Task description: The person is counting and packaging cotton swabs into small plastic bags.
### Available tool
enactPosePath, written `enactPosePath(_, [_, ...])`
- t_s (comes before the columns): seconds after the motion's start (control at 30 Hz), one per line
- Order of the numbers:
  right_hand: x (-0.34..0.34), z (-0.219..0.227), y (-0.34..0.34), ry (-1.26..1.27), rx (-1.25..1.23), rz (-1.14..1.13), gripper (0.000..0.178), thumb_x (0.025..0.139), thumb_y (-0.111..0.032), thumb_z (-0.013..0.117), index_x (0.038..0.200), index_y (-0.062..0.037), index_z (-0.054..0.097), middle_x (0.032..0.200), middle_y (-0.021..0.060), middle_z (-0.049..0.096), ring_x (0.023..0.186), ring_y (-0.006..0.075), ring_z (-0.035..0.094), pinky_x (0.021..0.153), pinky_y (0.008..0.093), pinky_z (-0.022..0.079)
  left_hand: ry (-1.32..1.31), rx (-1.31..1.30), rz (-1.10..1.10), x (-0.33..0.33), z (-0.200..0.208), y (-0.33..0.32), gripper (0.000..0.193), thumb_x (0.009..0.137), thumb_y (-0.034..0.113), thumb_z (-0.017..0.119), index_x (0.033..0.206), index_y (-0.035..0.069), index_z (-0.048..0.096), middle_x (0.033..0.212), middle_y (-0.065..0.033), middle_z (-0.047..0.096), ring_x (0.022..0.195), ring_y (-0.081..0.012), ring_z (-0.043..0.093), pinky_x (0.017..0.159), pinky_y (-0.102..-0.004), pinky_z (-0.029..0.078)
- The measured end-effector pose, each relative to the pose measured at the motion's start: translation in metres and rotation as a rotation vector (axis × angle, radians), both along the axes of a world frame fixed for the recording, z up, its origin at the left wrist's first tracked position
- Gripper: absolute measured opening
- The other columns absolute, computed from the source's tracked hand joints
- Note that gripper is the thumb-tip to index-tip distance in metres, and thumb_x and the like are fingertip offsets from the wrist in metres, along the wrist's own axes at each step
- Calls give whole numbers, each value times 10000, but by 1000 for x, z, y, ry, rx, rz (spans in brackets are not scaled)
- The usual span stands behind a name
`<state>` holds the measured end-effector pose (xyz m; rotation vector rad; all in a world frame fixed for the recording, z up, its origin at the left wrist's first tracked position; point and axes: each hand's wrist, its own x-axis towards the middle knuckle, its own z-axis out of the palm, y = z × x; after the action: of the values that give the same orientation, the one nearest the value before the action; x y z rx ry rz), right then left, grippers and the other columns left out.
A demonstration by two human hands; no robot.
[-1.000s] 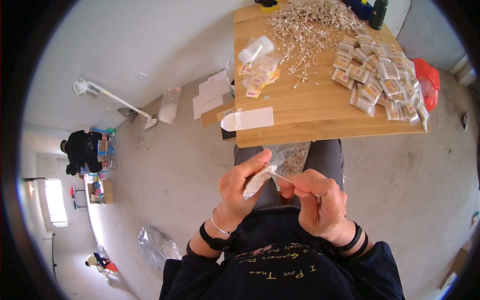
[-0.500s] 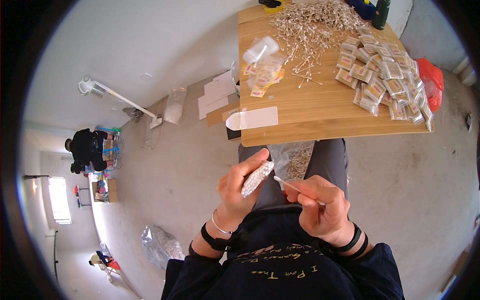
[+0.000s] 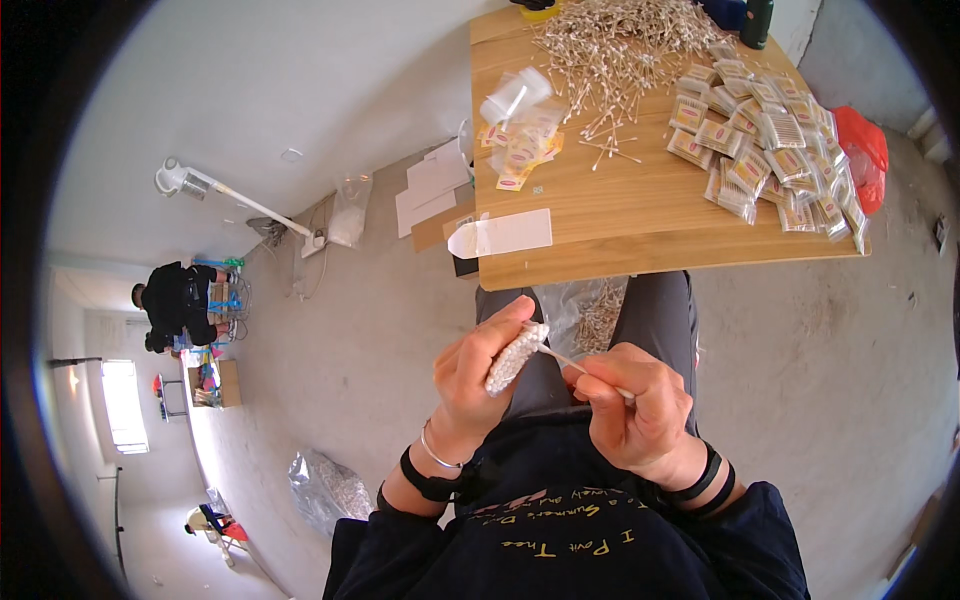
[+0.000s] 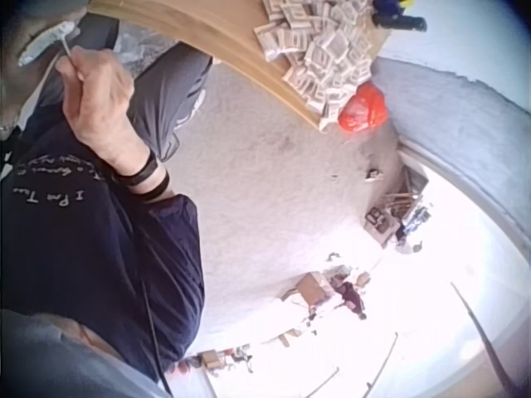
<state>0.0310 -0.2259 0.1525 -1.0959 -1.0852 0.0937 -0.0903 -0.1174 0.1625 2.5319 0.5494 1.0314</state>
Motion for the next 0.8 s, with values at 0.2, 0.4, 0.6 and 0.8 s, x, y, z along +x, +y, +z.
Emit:
enactPosePath(0.2, [1, 4, 0, -39, -37, -31, 213, 767, -17, 706, 895, 23, 541, 700, 91, 607, 523, 218, 586, 446, 293, 463, 7, 24, -13, 2, 1, 0, 321, 720, -15, 742, 954, -19, 523, 983, -179, 667, 863, -231, 678, 727, -287, 553])
enactPosePath(0.4, [4, 14, 0, -110, -57, -56, 223, 742, 8, 717, 882, 19, 544, 697, 81, 593, 529, 210, 583, 445, 286, 461, -1, 11, -38, 0, 0, 2, 320, 720, -23, 736, 963, -23, 527, 1007, -193, 657, 881, -249, 674, 741, -298, 554])
enactPosePath(0.6, [6, 22, -2, -243, -95, -105, 241, 707, 5, 738, 863, 14, 554, 656, 65, 554, 503, 192, 561, 431, 273, 450, -51, 15, -64, 0, -1, 3, 221, 777, 29, 682, 932, -40, 541, 978, -214, 654, 854, -314, 673, 689, -325, 560])
enactPosePath(0.8, [5, 24, -2, -234, -127, -118, 235, 707, -4, 739, 849, 22, 553, 626, 60, 533, 476, 184, 546, 415, 267, 436, -61, 10, -77, 1, -1, 3, 225, 783, 43, 682, 939, -33, 539, 975, -214, 654, 859, -317, 672, 683, -329, 560])
